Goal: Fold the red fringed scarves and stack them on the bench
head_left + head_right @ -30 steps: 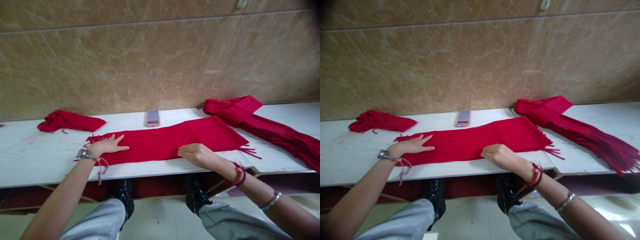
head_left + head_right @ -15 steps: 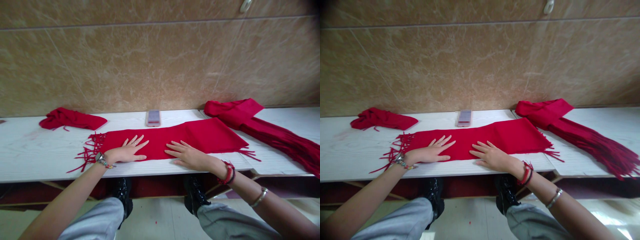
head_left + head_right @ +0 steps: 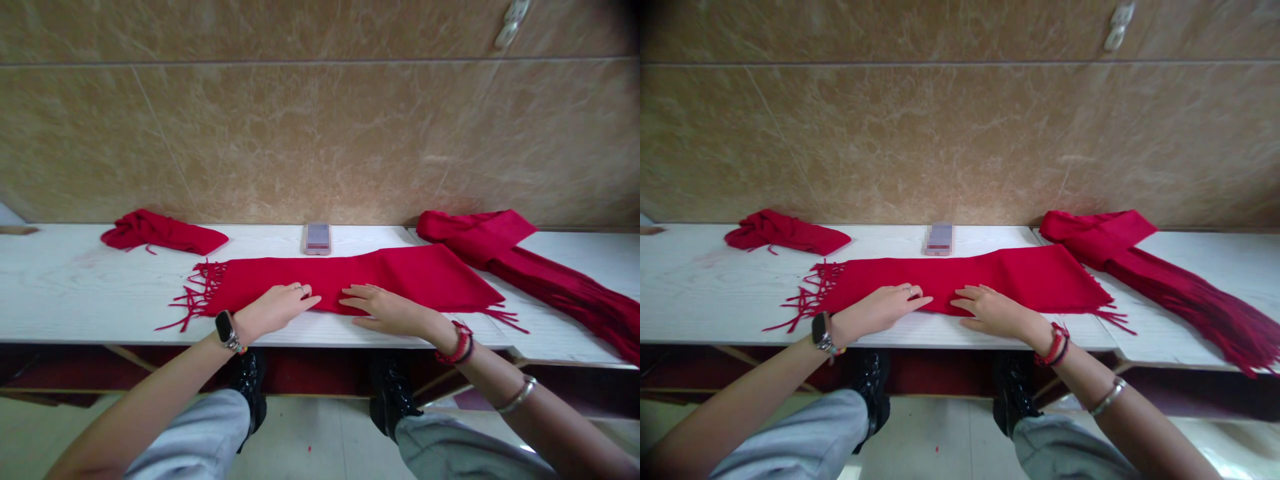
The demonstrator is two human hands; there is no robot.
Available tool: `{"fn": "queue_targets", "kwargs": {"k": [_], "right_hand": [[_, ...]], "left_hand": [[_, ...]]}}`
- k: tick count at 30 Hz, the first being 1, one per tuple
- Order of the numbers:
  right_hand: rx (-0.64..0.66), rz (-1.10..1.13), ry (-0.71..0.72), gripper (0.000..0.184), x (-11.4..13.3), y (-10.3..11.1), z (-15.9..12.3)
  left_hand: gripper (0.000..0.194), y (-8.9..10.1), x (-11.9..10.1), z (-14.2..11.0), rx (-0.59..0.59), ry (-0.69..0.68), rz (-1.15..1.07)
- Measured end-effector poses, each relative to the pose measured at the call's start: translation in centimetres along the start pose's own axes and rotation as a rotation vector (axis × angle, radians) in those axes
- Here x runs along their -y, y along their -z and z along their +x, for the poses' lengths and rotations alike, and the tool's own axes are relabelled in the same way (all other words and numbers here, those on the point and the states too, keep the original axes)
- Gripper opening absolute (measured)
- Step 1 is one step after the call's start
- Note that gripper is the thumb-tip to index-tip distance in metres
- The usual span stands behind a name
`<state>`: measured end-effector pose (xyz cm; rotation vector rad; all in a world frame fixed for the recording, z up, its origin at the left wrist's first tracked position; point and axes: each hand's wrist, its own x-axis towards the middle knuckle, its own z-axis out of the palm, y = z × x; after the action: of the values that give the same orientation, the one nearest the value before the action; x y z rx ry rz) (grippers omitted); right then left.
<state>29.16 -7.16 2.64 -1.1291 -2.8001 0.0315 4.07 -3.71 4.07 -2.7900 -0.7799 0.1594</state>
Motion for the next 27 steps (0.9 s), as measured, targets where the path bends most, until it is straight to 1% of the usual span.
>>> {"fn": "queue_targets", "kwargs": {"k": [2, 4, 8, 11, 14, 16, 19, 22, 24, 27], "right_hand": [[-0.025, -0.041, 0.001, 0.036, 0.5, 0.3, 0.7], [-0.024, -0.065, 0.001, 0.032, 1.0, 0.5, 1.3], [-0.022, -0.151, 0.002, 0.028, 1.8, 0.5, 2.2], [-0.071, -0.233, -0.005, 0.028, 2.0, 0.0, 2.6], [-0.115, -0.281, 0.0, 0.022, 1.8, -0.9, 2.9], [-0.14, -0.294, 0.025, 0.024, 1.4, -1.6, 2.9], [-0.192, -0.274, 0.058, 0.027, 0.9, -2.3, 2.6], [-0.238, -0.21, 0.071, 0.03, 0.7, -2.6, 2.3], [-0.224, -0.15, 0.092, 0.033, 0.5, -2.6, 2.2], [-0.14, -0.028, 0.134, 0.038, 0.3, -2.4, 2.1]], "left_hand": [[0.049, -0.3, 0.1, 0.4, -0.031, 0.023, 0.023], [0.048, -0.5, 0.6, 0.4, -0.048, 0.05, 0.02], [0.044, 0.0, 2.1, -0.5, -0.048, 0.125, 0.015], [0.039, 0.6, 2.8, -1.2, -0.028, 0.152, 0.019], [0.038, 1.2, 3.2, -1.7, -0.017, 0.131, 0.004], [0.039, 1.1, 3.2, -1.9, 0.0, 0.111, -0.031], [0.049, 0.5, 3.1, -2.5, 0.048, 0.115, -0.104], [0.067, -0.5, 3.0, -3.3, 0.104, 0.177, -0.178], [0.076, -1.0, 3.0, -3.9, 0.156, 0.209, -0.23], [0.084, -1.3, 3.5, -4.5, 0.242, 0.22, -0.313]]}}
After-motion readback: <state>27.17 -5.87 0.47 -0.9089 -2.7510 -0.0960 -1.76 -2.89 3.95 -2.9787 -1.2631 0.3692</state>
